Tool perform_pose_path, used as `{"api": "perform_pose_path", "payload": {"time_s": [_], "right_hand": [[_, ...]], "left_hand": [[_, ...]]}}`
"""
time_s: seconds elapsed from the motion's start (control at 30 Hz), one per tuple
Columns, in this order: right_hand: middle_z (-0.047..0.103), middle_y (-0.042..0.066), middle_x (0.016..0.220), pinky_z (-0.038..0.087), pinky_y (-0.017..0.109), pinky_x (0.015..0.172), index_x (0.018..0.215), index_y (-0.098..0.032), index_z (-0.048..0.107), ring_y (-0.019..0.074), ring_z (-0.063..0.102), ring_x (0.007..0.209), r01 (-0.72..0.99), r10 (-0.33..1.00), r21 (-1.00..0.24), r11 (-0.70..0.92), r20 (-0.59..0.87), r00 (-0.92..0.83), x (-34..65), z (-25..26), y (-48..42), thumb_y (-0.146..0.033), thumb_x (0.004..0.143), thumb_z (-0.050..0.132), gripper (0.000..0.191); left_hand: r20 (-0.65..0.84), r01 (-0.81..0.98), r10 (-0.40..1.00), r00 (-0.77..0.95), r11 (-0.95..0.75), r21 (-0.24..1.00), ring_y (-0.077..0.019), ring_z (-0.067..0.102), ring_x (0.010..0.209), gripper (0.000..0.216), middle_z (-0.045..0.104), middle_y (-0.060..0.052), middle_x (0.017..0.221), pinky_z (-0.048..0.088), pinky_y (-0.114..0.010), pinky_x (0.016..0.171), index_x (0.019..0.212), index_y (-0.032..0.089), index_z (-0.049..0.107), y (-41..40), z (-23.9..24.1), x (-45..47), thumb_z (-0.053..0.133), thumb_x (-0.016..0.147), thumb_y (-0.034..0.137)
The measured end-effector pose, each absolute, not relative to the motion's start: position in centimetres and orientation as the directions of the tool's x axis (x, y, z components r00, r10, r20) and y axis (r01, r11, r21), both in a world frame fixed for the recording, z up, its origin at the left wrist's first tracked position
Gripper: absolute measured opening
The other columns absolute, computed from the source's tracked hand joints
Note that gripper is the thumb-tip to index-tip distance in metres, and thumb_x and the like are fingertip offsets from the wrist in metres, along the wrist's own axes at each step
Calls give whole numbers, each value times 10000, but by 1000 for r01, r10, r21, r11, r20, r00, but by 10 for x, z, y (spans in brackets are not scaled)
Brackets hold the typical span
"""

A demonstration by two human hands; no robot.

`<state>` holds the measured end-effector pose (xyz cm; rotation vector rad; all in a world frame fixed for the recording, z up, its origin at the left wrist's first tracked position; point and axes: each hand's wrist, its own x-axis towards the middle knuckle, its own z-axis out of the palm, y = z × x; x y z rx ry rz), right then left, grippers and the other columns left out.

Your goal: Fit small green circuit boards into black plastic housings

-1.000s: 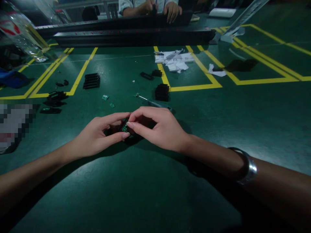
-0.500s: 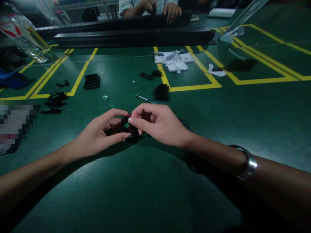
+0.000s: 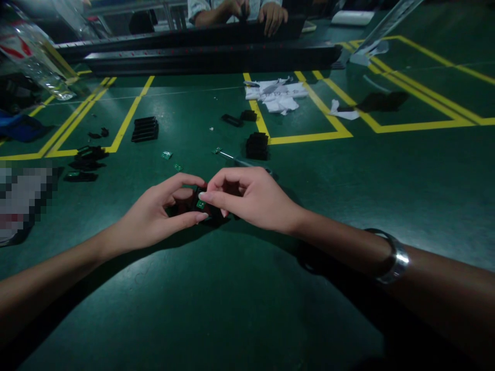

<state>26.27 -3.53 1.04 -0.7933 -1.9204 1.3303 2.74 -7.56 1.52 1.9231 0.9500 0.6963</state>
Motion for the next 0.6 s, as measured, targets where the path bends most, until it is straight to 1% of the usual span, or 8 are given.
{"api": "perform_pose_path", "payload": {"time_s": [0.23, 0.43, 0.6], "right_hand": [[663, -34, 659, 479, 211, 543, 882, -187, 742, 97, 605, 579, 104, 799, -960, 259, 153, -582, 261, 12, -36, -258, 892, 810, 99], [667, -35, 682, 492, 215, 560, 873, -197, 743, 98, 614, 595, 90, 784, -962, 258, 154, -601, 261, 14, -37, -222, 890, 806, 70], [671, -31, 698, 498, 224, 561, 863, -197, 734, 102, 622, 599, 97, 785, -960, 264, 155, -600, 261, 14, -38, -234, 890, 806, 85]], "left_hand": [[91, 355, 836, 541, -325, 877, -154, 729, 844, 435, 776, -26, 997, 500, -237, 656, 1338, 211, 525, -76, 15, 28, 697, 982, 391], [93, 373, 840, 534, -333, 866, -131, 697, 778, 446, 764, -12, 958, 482, -229, 630, 1347, 219, 522, -76, 14, 29, 699, 980, 399], [97, 376, 837, 539, -342, 861, -139, 707, 811, 445, 764, -17, 969, 487, -229, 640, 1352, 217, 520, -76, 13, 28, 696, 983, 392]]}}
